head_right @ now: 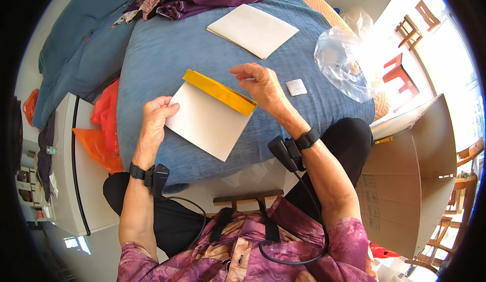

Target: The person folds a yellow sheet of paper into a triangular shape, then unfolds it and folds it again into a rectangular shape. The person handles the paper by hand, making precise folds and creases.

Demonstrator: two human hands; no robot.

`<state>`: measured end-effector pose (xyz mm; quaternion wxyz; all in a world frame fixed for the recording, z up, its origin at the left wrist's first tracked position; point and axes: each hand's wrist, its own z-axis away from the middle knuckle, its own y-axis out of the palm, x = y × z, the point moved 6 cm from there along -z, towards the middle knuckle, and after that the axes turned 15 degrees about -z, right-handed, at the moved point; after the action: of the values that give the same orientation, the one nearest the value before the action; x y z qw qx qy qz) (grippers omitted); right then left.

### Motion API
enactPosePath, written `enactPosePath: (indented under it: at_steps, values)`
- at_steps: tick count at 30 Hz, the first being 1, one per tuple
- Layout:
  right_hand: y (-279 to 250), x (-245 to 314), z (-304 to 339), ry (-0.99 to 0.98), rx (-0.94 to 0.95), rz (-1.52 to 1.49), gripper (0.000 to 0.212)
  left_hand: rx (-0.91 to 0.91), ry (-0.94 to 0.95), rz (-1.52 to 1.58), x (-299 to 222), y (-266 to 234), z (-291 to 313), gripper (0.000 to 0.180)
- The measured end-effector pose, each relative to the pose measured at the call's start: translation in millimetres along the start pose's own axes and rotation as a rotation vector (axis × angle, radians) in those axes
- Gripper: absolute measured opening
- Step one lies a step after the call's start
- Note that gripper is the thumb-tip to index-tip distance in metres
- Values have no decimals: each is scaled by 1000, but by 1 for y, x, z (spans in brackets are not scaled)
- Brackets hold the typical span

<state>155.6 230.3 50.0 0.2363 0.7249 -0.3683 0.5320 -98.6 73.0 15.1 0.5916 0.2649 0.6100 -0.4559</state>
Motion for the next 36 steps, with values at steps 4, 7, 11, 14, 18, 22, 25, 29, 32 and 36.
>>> enactPosePath:
  at_steps: [4, 7, 11, 14, 18, 22, 25, 29, 32, 36]
  values:
    - [-47, 22, 11, -169, -246, 383, 18, -106, -58, 27, 10, -6, -3, 16]
    - [-82, 30, 28, -22, -355, 705, 17, -139, -71, 4, 13, -8, -4, 17]
    - [-111, 29, 42, 91, -343, 840, 25, -147, -43, 23, 15, -6, -5, 21]
    - [-122, 21, 47, 116, -312, 864, 33, -127, -56, 3, 16, -6, -6, 23]
    - [-129, 10, 46, 180, -284, 882, 36, -120, -64, -4, 17, -6, -6, 25]
    - [-123, 7, 43, 188, -224, 951, 37, -130, -71, 9, 18, -7, -8, 25]
    - [-121, 7, 42, 211, -193, 963, 36, -141, -73, 9, 20, -7, -9, 25]
    - [-119, 10, 43, 183, -200, 918, 37, -146, -59, -3, 19, -7, -9, 23]
    - [-109, 16, 44, 10, -53, 892, 41, -148, -63, 9, 19, -7, -7, 22]
    - [-106, 11, 46, 56, 42, 873, 45, -131, -64, 7, 18, -7, -7, 22]
